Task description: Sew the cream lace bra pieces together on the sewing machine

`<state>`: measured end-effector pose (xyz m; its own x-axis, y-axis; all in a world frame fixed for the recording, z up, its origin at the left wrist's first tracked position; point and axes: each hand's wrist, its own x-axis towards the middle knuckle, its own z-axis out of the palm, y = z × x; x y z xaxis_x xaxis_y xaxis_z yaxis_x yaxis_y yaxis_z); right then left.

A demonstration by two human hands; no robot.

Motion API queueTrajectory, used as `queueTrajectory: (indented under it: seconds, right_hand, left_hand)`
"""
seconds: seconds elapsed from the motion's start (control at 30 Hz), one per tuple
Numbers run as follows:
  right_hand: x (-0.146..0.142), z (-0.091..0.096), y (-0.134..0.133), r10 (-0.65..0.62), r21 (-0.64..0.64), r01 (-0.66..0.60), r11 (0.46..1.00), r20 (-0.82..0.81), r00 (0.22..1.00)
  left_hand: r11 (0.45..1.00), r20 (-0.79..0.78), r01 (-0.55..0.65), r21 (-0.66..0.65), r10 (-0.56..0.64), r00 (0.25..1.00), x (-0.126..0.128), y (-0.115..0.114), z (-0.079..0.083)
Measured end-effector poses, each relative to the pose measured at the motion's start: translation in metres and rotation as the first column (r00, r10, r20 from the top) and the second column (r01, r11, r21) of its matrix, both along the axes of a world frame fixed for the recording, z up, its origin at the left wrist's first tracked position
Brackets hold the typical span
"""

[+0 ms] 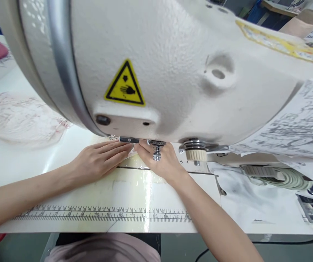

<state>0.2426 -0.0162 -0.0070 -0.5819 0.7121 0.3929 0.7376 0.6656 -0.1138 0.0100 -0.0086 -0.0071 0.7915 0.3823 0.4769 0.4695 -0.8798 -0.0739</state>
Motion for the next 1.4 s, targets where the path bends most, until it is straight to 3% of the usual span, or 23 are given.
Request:
queueTrajectory:
  seconds: [0.27, 0.63, 0.77, 1.0, 1.4]
  right_hand:
    - [-0.008, 0.000, 0.001, 0.126, -0.011, -0.126, 0.992, 0.075, 0.989]
    - [-0.016, -0.006, -0.003, 0.066, 0.035, -0.068, 0.997, 0.062, 0.996]
    - [-0.019, -0.010, -0.003, 0.077, 0.064, -0.082, 0.995, 0.077, 0.994]
    - [-0.021, -0.010, -0.006, 0.131, 0.162, -0.133, 0.978, 0.022, 0.991]
    - [-0.020, -0.007, -0.006, 0.141, 0.164, -0.144, 0.976, 0.034, 0.989]
  left_hand:
    - [0.999, -0.015, -0.053, -0.001, 0.053, 0.998, -0.005, -0.002, 0.002]
    - [0.983, 0.038, -0.102, -0.152, 0.109, 0.993, -0.007, 0.000, 0.003]
    - [0.985, 0.064, -0.121, -0.126, 0.129, 0.990, -0.005, 0.000, 0.004]
    - [0.993, -0.009, -0.047, -0.112, 0.046, 0.999, -0.008, 0.003, -0.004]
    - [0.985, 0.014, -0.095, -0.141, 0.098, 0.995, -0.008, 0.003, -0.006]
